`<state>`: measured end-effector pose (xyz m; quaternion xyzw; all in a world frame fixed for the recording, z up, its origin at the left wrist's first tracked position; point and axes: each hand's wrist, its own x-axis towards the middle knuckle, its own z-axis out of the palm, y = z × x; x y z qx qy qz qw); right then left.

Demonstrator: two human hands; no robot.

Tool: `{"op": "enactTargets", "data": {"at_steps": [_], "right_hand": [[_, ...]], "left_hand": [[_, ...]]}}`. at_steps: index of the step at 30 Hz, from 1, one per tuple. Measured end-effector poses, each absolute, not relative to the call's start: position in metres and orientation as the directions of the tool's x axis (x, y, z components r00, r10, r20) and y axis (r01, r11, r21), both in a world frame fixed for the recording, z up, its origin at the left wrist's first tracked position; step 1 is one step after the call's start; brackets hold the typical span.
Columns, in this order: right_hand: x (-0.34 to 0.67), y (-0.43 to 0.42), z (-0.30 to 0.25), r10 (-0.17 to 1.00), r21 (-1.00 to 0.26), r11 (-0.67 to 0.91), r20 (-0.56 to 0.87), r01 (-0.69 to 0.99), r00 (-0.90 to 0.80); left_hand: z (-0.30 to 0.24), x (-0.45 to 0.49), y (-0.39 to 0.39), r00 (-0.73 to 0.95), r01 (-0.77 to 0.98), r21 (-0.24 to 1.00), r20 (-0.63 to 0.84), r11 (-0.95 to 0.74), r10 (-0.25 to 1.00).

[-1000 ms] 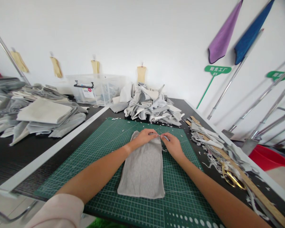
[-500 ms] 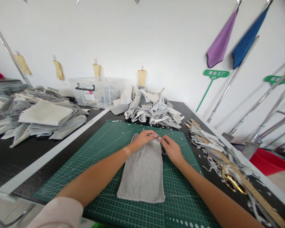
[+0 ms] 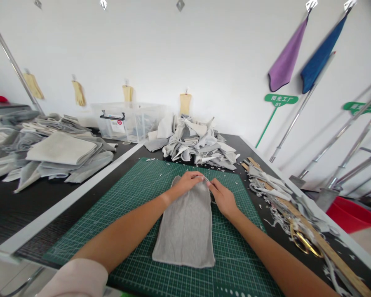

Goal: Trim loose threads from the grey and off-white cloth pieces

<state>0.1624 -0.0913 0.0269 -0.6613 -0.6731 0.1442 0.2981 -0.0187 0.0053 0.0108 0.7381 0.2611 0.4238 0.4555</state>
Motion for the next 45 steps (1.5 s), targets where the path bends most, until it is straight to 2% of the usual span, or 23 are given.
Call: {"op": "enactTargets", "data": {"at_steps": [21, 39, 45], "right_hand": [[0.162, -0.090, 0.022, 0.973, -0.524, 0.130, 0.232, 0.842, -0.006], [0.162, -0.088, 0.020, 0.966, -0.453, 0.146, 0.258, 0.880, -0.028], [0.164, -0.088, 0.019, 0.966, -0.463, 0.154, 0.258, 0.873, -0.033]], "left_hand": [[0.001, -0.017, 0.013, 0.555, 0.041, 0.869, 0.391, -0.493, 0.734], [-0.003, -0.017, 0.015, 0.556, 0.041, 0.882, 0.370, -0.470, 0.744], [-0.005, -0.017, 0.017, 0.549, 0.041, 0.887, 0.364, -0.460, 0.752]]}}
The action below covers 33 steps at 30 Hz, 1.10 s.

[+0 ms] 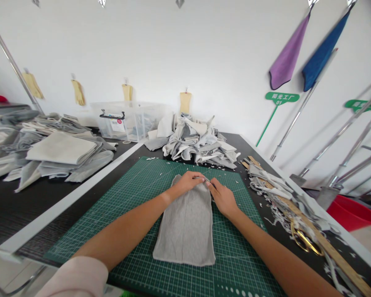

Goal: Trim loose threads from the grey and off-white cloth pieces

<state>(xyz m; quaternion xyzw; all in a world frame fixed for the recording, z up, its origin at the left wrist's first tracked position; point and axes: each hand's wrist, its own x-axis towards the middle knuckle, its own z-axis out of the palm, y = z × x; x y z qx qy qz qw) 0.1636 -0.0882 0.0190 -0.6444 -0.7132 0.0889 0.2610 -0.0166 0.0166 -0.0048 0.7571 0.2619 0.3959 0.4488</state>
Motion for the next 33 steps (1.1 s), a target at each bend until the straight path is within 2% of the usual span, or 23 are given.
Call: {"op": "enactTargets", "data": {"at_steps": [8, 17, 28, 33], "right_hand": [[0.162, -0.089, 0.018, 0.953, -0.543, 0.178, 0.302, 0.821, -0.006], [0.163, -0.089, 0.024, 0.964, -0.693, 0.115, 0.250, 0.711, 0.088], [0.169, -0.076, 0.021, 0.968, -0.686, 0.206, 0.248, 0.698, -0.042], [0.173, -0.072, 0.017, 0.962, -0.761, 0.170, 0.267, 0.627, 0.064]], "left_hand": [[-0.002, -0.016, 0.014, 0.558, 0.046, 0.883, 0.365, -0.467, 0.745], [-0.001, -0.015, 0.013, 0.541, 0.053, 0.866, 0.394, -0.498, 0.743], [0.004, -0.016, 0.007, 0.556, 0.038, 0.844, 0.426, -0.534, 0.713], [0.004, -0.015, 0.004, 0.574, 0.076, 0.824, 0.424, -0.561, 0.701]]}}
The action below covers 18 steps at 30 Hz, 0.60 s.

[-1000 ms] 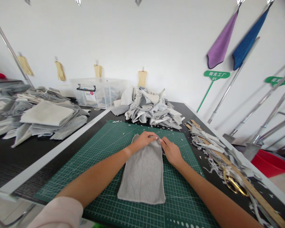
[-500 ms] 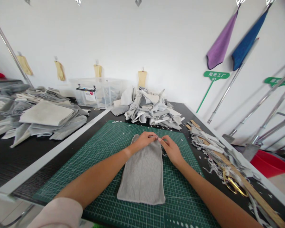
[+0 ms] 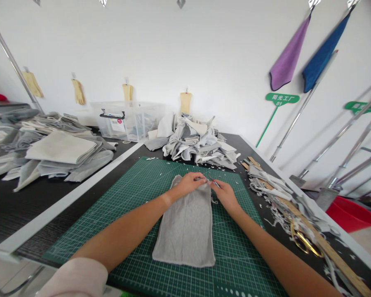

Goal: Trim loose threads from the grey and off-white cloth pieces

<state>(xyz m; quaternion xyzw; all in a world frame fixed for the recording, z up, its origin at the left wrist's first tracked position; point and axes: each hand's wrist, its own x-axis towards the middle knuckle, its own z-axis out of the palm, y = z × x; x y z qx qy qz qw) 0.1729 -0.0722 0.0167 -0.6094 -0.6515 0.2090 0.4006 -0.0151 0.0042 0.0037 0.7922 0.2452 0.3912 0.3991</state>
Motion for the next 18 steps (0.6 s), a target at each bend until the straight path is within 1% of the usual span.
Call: {"op": "enactTargets", "data": {"at_steps": [3, 5, 8, 10, 14, 16, 18], "right_hand": [[0.175, -0.071, 0.014, 0.960, -0.803, 0.144, 0.254, 0.578, 0.114], [0.177, -0.070, 0.014, 0.959, -0.819, 0.142, 0.254, 0.556, 0.128], [0.177, -0.071, 0.014, 0.956, -0.829, 0.144, 0.257, 0.541, 0.139], [0.177, -0.071, 0.014, 0.958, -0.828, 0.151, 0.258, 0.540, 0.129], [0.176, -0.070, 0.015, 0.968, -0.817, 0.176, 0.244, 0.549, 0.053], [0.175, -0.069, 0.016, 0.978, -0.831, 0.171, 0.208, 0.530, 0.010], [0.173, -0.070, 0.019, 0.990, -0.872, 0.129, 0.142, 0.472, -0.008]], "left_hand": [[0.005, -0.015, 0.000, 0.536, 0.152, 0.796, 0.432, -0.586, 0.725], [0.008, -0.015, -0.003, 0.483, 0.233, 0.762, 0.448, -0.604, 0.752], [0.011, -0.016, -0.007, 0.408, 0.365, 0.693, 0.480, -0.621, 0.776], [0.011, -0.015, -0.007, 0.407, 0.407, 0.662, 0.486, -0.630, 0.773], [0.010, -0.013, -0.005, 0.436, 0.390, 0.659, 0.483, -0.643, 0.760], [0.013, -0.012, -0.004, 0.400, 0.357, 0.696, 0.489, -0.623, 0.775], [0.019, -0.013, -0.003, 0.343, 0.307, 0.736, 0.506, -0.604, 0.791]]}}
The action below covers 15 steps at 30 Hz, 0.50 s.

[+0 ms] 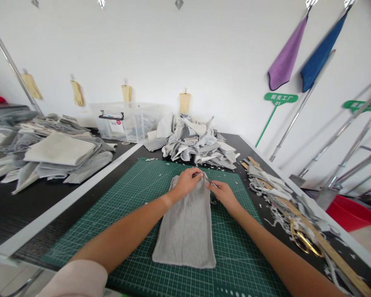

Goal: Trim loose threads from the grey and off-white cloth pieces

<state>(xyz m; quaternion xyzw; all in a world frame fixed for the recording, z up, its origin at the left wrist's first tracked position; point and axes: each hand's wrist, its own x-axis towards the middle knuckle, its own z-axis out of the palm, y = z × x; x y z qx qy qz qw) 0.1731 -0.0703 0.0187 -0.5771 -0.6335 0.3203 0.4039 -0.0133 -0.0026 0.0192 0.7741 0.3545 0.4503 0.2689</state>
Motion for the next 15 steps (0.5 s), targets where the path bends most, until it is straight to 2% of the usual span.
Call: {"op": "enactTargets", "data": {"at_steps": [4, 7, 10, 15], "right_hand": [[0.162, -0.080, 0.028, 0.999, -0.947, 0.003, -0.010, 0.322, -0.038], [0.150, -0.091, 0.036, 0.985, -0.954, -0.048, -0.094, 0.295, -0.146], [0.142, -0.099, 0.043, 0.964, -0.928, -0.022, -0.118, 0.373, -0.239], [0.150, -0.094, 0.054, 0.960, -0.794, 0.187, 0.022, 0.579, -0.280]], "left_hand": [[0.041, -0.020, 0.001, 0.178, 0.261, 0.766, 0.560, -0.588, 0.809], [0.062, -0.027, 0.005, 0.041, 0.259, 0.764, 0.602, -0.591, 0.797], [0.087, -0.035, 0.007, -0.053, 0.261, 0.721, 0.674, -0.642, 0.736], [0.136, -0.060, 0.002, -0.204, 0.332, 0.663, 0.745, -0.671, 0.635]]}}
